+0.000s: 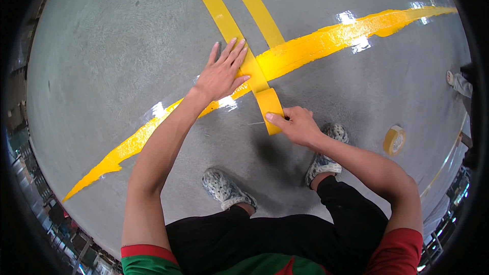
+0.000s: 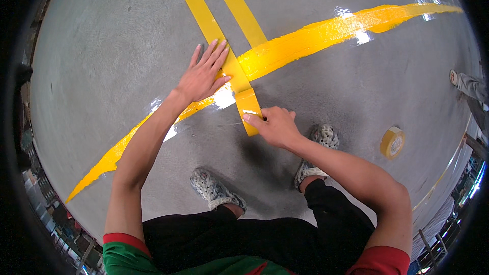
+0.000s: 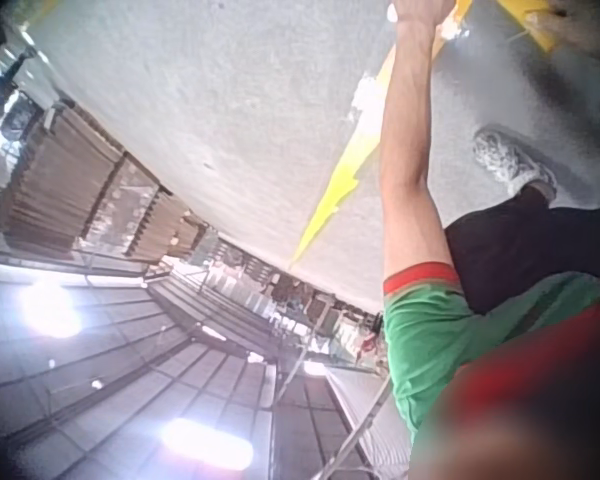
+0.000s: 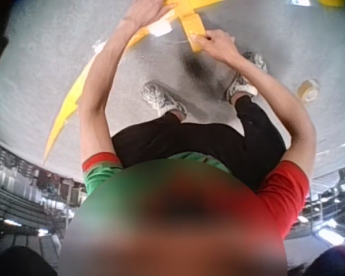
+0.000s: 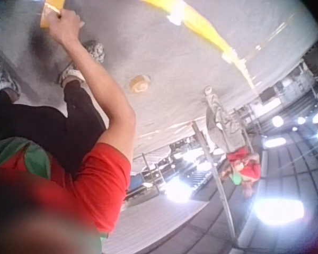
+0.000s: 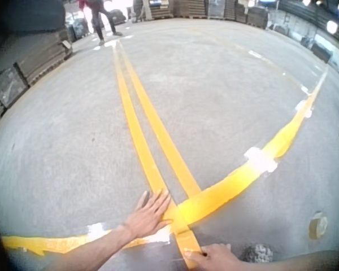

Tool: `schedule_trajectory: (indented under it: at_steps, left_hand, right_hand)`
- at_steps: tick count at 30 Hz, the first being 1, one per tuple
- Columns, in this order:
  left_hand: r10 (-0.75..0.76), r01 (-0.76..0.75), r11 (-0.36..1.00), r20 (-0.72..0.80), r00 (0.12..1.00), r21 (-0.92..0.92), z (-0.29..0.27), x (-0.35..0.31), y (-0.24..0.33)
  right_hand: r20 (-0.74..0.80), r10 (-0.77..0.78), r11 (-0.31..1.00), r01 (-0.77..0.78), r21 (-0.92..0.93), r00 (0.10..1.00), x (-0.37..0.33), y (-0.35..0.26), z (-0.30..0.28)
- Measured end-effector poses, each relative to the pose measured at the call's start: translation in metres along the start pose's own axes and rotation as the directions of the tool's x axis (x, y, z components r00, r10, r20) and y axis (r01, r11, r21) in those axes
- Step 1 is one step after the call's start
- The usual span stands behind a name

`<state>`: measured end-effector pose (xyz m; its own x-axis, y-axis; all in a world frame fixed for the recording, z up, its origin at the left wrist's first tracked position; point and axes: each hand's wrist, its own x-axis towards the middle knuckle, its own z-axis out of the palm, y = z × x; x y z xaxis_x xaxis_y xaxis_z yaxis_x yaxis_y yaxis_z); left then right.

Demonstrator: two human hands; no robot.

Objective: The person applies yellow floor tape to a concrete floor in a warehouse, creating intersecting lines. They unroll the tape, press it down, and cut it with a utility knife, repeating the process to form a grid pattern.

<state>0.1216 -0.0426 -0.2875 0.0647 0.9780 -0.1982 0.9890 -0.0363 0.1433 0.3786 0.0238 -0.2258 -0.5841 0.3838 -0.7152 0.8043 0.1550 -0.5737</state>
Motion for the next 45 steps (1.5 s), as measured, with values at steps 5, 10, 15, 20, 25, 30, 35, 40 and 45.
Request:
schedule_trajectory:
  at_steps: [5,10,15,20,25,30,35,40,45]
  left_hand:
    - [0.007,-0.007,1.000,0.026,1.000,0.003,0.001,0.000,0.001]
    - [0.007,-0.007,1.000,0.010,1.000,-0.006,0.003,0.000,0.001]
    - [0.009,-0.009,1.000,-0.003,1.000,-0.001,0.004,0.001,0.002]
    - [0.054,-0.054,0.998,0.003,0.999,0.016,0.009,-0.002,0.010]
    - [0.117,-0.120,0.989,0.033,0.993,0.091,0.011,0.004,-0.002]
    - [-0.122,0.131,0.969,-0.052,0.991,0.207,0.008,0.034,-0.027]
    - [-0.208,0.217,0.972,-0.104,0.973,0.092,0.010,0.043,-0.021]
    - [-0.414,0.418,0.908,-0.104,0.904,0.018,0.010,0.052,-0.010]
    - [-0.441,0.412,0.892,-0.151,0.885,-0.186,0.015,0.055,-0.014]
  right_hand:
    - [-0.014,-0.017,1.000,0.017,0.000,1.000,0.002,0.002,0.002]
    - [0.000,-0.005,1.000,0.005,-0.001,1.000,0.003,0.000,0.000]
    - [0.009,0.018,1.000,-0.018,0.012,1.000,0.004,0.001,0.000]
    - [0.006,0.018,1.000,-0.018,0.005,1.000,0.007,0.002,0.001]
    - [-0.001,0.019,1.000,-0.019,-0.015,1.000,0.009,-0.001,0.000]
    - [0.015,0.052,0.999,-0.052,-0.002,0.999,0.007,-0.003,0.000]
    - [-0.081,-0.019,0.987,0.005,-0.164,0.997,0.008,0.001,0.005]
    - [0.037,0.018,1.000,-0.018,-0.014,0.999,0.008,-0.001,0.003]
    - [0.035,0.090,0.996,-0.090,0.002,0.995,0.009,-0.004,-0.001]
